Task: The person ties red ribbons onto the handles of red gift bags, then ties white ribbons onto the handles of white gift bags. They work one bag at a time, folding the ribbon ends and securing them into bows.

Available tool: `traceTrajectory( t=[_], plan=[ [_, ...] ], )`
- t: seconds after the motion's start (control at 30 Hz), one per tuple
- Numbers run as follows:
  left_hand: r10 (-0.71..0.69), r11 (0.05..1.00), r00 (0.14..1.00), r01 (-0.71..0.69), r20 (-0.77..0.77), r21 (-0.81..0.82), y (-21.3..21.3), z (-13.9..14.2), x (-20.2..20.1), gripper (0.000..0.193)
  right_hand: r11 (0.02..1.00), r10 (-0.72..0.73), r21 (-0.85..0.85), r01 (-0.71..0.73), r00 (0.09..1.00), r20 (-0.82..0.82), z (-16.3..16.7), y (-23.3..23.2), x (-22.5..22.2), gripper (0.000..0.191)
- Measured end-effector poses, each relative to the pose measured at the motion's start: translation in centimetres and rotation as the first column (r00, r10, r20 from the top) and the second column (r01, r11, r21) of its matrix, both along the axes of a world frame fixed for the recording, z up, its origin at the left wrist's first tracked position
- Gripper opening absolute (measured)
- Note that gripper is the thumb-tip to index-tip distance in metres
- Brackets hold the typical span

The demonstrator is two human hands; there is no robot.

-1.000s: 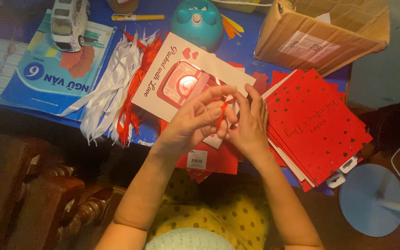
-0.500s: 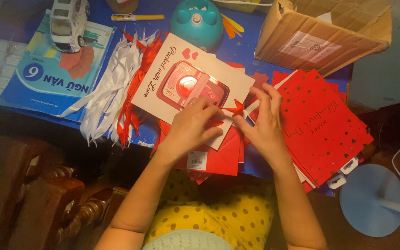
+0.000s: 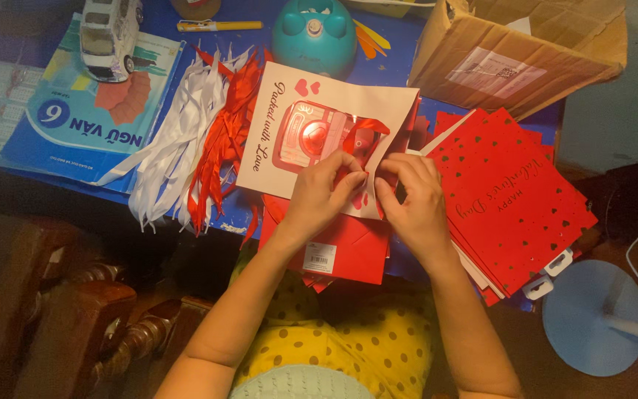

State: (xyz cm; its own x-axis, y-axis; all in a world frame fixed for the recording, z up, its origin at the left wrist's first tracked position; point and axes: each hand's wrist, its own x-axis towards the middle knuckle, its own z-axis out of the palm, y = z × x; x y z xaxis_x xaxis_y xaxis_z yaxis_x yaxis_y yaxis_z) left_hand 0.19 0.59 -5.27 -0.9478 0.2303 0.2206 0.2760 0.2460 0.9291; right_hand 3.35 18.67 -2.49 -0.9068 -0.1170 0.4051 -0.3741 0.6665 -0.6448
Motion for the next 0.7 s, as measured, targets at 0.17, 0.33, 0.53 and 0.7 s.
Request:
traceTrajectory(
  t=[0.17,0.33,0.53,0.7],
  plan=[
    [-0.020,1.000,0.988,0.023,0.150,-0.016,-0.4,-0.2,-0.4,0.016,0.999,-0.032,-0.030,0.035,0.994,0.101,-1.2,-0.3,-0.2,0.014],
    [-0.025,0.997,0.997,0.020,0.067,0.071,-0.2,-0.3,-0.3,0.017,0.922,0.031,-0.380,0.070,0.967,0.252,-1.8,0.0,-0.1,0.012],
    [-0.020,0.997,0.997,0.014,0.069,0.079,-0.1,-0.5,-0.2,0.018,0.839,0.049,-0.526,0.140,0.943,0.329,-2.8,-0.1,-0.3,0.011],
    [-0.019,1.000,0.998,0.018,0.067,0.012,0.0,-0.3,-0.2,0.017,0.809,0.048,-0.572,0.134,0.956,0.291,-4.3,0.1,-0.7,0.007]
  ],
)
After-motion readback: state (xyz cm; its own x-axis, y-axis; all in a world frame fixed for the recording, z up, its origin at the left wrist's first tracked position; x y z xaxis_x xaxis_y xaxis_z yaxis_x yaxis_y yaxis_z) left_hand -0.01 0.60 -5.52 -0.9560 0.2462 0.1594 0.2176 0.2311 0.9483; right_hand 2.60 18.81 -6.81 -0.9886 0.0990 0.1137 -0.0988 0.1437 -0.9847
